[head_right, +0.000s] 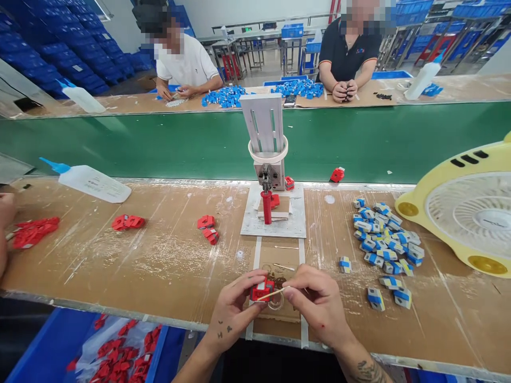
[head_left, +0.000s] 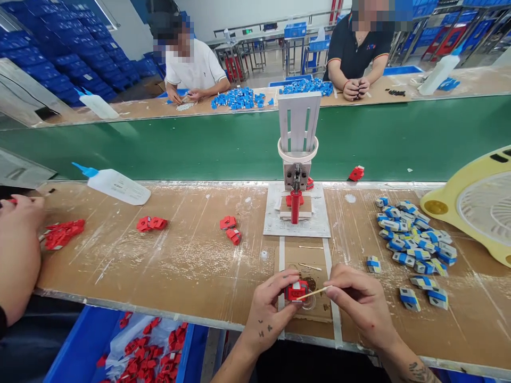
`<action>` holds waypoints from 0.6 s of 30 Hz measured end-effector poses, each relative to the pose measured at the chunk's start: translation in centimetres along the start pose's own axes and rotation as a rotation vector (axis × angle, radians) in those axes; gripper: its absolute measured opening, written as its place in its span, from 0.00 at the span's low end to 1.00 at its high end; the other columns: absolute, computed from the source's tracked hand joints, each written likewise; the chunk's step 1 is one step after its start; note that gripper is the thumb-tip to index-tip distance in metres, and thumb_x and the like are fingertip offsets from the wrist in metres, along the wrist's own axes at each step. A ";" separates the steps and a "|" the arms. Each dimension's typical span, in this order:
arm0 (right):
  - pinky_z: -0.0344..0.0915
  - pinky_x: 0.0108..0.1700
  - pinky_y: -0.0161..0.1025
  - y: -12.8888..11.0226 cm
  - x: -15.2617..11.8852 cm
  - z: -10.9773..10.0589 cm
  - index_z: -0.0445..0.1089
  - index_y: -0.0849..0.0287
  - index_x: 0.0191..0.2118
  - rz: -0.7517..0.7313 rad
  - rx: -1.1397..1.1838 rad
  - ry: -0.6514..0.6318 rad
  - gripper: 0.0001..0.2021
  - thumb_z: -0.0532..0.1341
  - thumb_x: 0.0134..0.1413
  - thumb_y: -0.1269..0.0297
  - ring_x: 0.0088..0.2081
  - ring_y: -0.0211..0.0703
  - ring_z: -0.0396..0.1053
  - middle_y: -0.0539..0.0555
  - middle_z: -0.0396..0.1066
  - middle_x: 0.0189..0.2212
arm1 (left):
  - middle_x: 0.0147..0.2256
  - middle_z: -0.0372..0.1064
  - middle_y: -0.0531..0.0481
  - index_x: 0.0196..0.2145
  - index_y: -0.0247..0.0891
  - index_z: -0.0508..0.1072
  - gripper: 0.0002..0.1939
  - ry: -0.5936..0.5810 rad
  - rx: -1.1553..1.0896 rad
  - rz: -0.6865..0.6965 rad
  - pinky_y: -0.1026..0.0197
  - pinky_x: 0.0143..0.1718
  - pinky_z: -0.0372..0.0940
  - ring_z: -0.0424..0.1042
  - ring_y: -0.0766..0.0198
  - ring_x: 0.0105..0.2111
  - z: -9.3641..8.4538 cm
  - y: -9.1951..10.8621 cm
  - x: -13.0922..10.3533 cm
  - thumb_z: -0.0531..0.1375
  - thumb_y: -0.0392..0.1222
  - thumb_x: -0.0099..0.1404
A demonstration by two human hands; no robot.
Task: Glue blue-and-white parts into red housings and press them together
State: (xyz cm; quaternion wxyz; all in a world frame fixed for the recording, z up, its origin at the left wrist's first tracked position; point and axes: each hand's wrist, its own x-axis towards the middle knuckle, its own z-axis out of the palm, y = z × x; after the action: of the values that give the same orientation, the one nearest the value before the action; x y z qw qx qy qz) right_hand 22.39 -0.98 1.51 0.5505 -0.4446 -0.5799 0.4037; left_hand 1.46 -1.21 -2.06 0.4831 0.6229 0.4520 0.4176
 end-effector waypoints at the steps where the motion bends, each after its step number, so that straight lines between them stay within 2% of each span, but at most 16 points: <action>1: 0.62 0.22 0.33 0.1 0.0 0.3 0.82 0.53 0.30 0.004 0.007 -0.004 0.11 0.67 0.61 0.56 0.21 0.38 0.66 0.50 0.71 0.19 | 0.48 0.81 0.42 0.46 0.42 0.82 0.17 -0.001 0.008 0.021 0.54 0.51 0.74 0.80 0.52 0.49 0.1 0.1 0.0 0.65 0.33 0.58; 12: 0.62 0.21 0.34 0.1 0.1 0.5 0.80 0.55 0.28 -0.015 -0.122 -0.054 0.10 0.66 0.60 0.62 0.20 0.38 0.66 0.51 0.72 0.19 | 0.44 0.82 0.43 0.46 0.42 0.81 0.15 0.007 0.080 0.077 0.55 0.48 0.76 0.81 0.54 0.44 0.2 1.1 0.4 0.68 0.35 0.60; 18: 0.60 0.21 0.34 -0.5 0.0 -0.3 0.75 0.56 0.25 -0.036 -0.263 -0.056 0.14 0.64 0.62 0.62 0.19 0.38 0.64 0.49 0.68 0.17 | 0.45 0.82 0.43 0.48 0.44 0.81 0.16 0.048 0.174 0.110 0.55 0.48 0.76 0.82 0.53 0.45 -0.3 1.0 0.3 0.67 0.36 0.62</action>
State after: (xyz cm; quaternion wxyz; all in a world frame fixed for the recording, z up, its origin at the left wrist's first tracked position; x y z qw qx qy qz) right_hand 22.67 -1.14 2.03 0.4783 -0.4910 -0.6509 0.3261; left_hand 1.37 -1.02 -0.95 0.3924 0.6762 0.4631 0.4175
